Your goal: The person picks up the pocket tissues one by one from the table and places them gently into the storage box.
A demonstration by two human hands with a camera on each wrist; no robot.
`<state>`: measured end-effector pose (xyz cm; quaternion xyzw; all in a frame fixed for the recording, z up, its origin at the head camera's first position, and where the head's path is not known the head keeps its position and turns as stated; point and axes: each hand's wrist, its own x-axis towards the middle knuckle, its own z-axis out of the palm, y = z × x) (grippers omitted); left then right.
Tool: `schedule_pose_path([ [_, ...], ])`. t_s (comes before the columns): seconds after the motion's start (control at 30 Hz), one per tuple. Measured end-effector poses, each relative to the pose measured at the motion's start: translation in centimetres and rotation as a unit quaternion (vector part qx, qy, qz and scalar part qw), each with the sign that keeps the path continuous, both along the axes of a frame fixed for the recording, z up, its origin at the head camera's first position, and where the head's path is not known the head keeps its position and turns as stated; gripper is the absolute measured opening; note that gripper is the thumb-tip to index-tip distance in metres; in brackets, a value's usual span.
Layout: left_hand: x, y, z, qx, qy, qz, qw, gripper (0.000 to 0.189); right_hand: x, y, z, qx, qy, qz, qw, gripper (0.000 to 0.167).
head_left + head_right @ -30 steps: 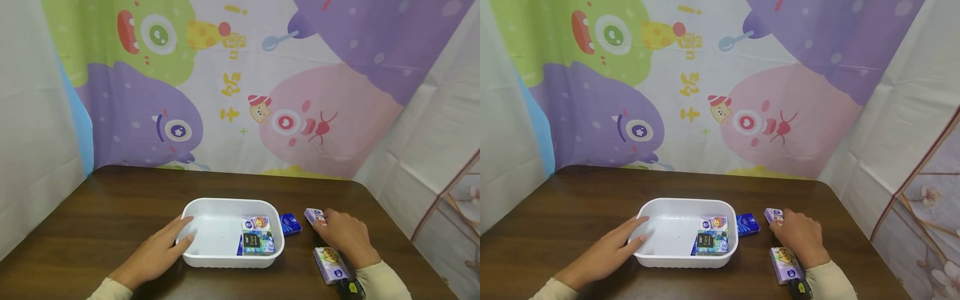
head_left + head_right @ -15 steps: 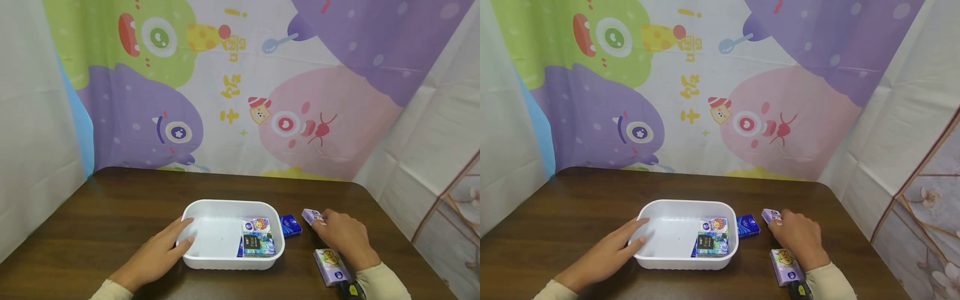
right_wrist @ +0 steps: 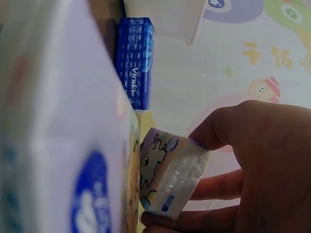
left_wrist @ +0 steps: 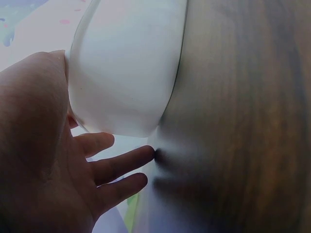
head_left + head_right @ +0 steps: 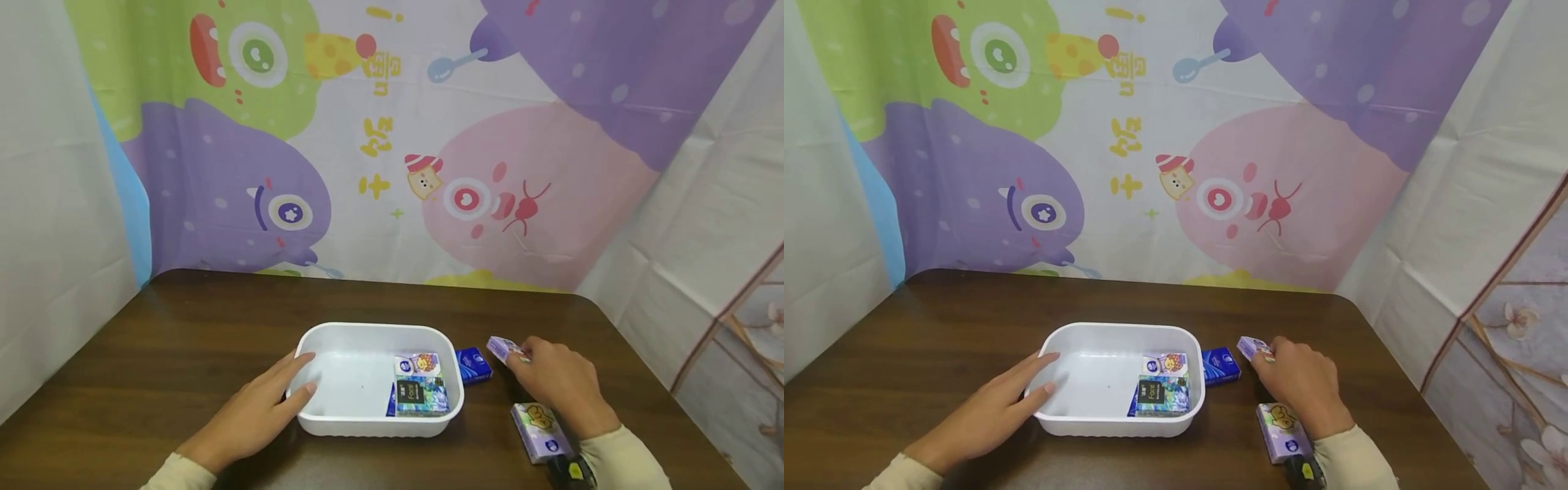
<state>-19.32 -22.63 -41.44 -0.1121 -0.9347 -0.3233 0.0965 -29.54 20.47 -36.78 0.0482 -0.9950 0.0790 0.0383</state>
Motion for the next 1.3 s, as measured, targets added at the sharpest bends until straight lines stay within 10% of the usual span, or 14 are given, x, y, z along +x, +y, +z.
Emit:
schedule_pose_path([
  [1.3, 0.1, 0.0, -0.1, -0.006, 0.022, 0.002, 0.9997, 0.057, 0.6, -1.2, 0.6, -0.010, 0.021, 0.015, 0.9996, 0.050],
])
